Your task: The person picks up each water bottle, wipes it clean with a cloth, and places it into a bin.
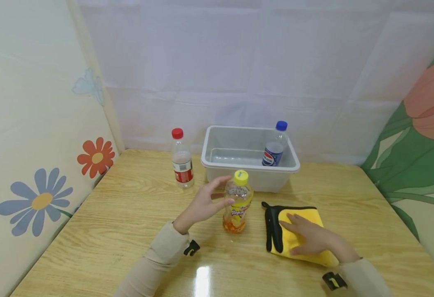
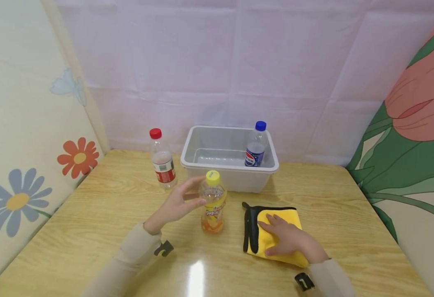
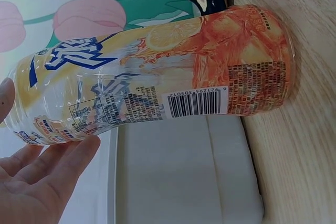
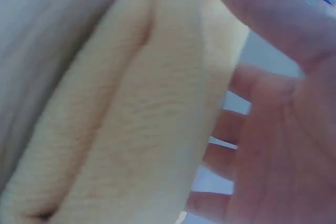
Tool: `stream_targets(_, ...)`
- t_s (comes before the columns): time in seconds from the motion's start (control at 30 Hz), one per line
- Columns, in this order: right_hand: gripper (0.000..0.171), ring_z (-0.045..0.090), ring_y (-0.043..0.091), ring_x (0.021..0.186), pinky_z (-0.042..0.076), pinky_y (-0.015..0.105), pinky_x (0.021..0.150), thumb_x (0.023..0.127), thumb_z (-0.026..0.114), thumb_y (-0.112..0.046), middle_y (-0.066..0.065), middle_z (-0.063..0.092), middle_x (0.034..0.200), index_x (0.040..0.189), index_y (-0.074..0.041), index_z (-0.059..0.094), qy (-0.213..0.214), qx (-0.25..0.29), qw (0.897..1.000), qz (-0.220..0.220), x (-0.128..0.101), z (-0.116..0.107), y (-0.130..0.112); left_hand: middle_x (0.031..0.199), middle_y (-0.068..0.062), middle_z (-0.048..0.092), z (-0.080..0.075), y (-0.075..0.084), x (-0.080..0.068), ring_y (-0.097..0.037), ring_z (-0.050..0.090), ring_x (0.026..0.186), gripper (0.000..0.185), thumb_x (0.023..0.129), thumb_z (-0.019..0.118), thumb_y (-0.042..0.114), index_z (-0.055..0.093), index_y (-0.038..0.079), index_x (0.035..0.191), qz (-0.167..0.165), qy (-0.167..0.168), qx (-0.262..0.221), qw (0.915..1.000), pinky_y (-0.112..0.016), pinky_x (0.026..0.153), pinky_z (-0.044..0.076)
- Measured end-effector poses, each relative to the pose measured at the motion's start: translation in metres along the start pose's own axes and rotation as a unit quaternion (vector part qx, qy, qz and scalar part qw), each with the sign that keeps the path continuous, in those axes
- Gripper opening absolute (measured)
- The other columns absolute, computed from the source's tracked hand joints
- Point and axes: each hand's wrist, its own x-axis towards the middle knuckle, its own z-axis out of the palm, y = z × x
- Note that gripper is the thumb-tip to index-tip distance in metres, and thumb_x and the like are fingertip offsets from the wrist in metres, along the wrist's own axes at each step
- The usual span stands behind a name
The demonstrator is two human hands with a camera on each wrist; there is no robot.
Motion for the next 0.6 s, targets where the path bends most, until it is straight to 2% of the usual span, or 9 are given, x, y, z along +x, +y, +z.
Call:
stream_targets(0.1, 0.07, 0.038, 0.052, 0.114, 0.032, 0.064, 0.091, 0.081, 0.065, -0.038, 0.036, 0.041, 0.126, 0.127, 0.01, 0.044, 0.052, 0.012, 0.998, -0.016, 0.001, -0.006, -0.001, 0.12, -0.022, 0.053, 0.002, -0.015, 0.001, -0.035, 0.053, 0.108, 0.058, 0.083, 0.065, 0.008, 0.037, -0.007, 0.131, 0.006, 0.001, -0.001, 1.0, -0.03, 0.088, 0.049)
stream_targets(0.23, 0.061, 0.052, 0.044, 0.103, 0.043, 0.058, 0.085, 0.085, 0.063, -0.032, 0.03, 0.053, 0.118, 0.125, 0.011, 0.046, 0.119, 0.034, 0.992, 0.007, 0.003, -0.013, -0.001, 0.12, -0.022, 0.053, 0.002, -0.017, 0.001, -0.035, 0.053, 0.108, 0.057, 0.083, 0.065, 0.009, 0.037, -0.007, 0.131, 0.008, 0.002, 0.0, 1.0, -0.029, 0.087, 0.049)
stream_targets(0.37, 0.054, 0.058, 0.04, 0.094, 0.049, 0.054, 0.077, 0.087, 0.061, -0.026, 0.028, 0.057, 0.111, 0.124, 0.011, 0.046, 0.17, 0.081, 0.981, 0.042, 0.005, -0.02, 0.0, 0.12, -0.022, 0.053, 0.002, -0.017, 0.001, -0.035, 0.053, 0.108, 0.058, 0.083, 0.066, 0.009, 0.037, -0.007, 0.131, 0.008, 0.002, 0.0, 1.0, -0.029, 0.087, 0.049)
stream_targets(0.47, 0.051, 0.06, 0.036, 0.09, 0.052, 0.048, 0.073, 0.089, 0.059, -0.024, 0.026, 0.06, 0.106, 0.124, 0.012, 0.045, 0.205, 0.119, 0.969, 0.075, 0.007, -0.026, 0.0, 0.121, -0.021, 0.053, 0.002, -0.017, 0.001, -0.034, 0.053, 0.108, 0.058, 0.082, 0.066, 0.008, 0.038, -0.005, 0.131, 0.003, 0.003, 0.0, 1.0, -0.029, 0.087, 0.049)
stream_targets(0.6, 0.05, 0.061, 0.034, 0.086, 0.055, 0.039, 0.069, 0.094, 0.051, -0.024, 0.029, 0.059, 0.105, 0.127, 0.012, 0.039, 0.247, 0.189, 0.944, 0.111, 0.012, -0.034, 0.001, 0.121, -0.021, 0.053, 0.002, -0.017, 0.001, -0.034, 0.053, 0.108, 0.059, 0.081, 0.066, 0.005, 0.037, -0.005, 0.132, -0.003, 0.005, -0.002, 1.0, -0.031, 0.087, 0.049)
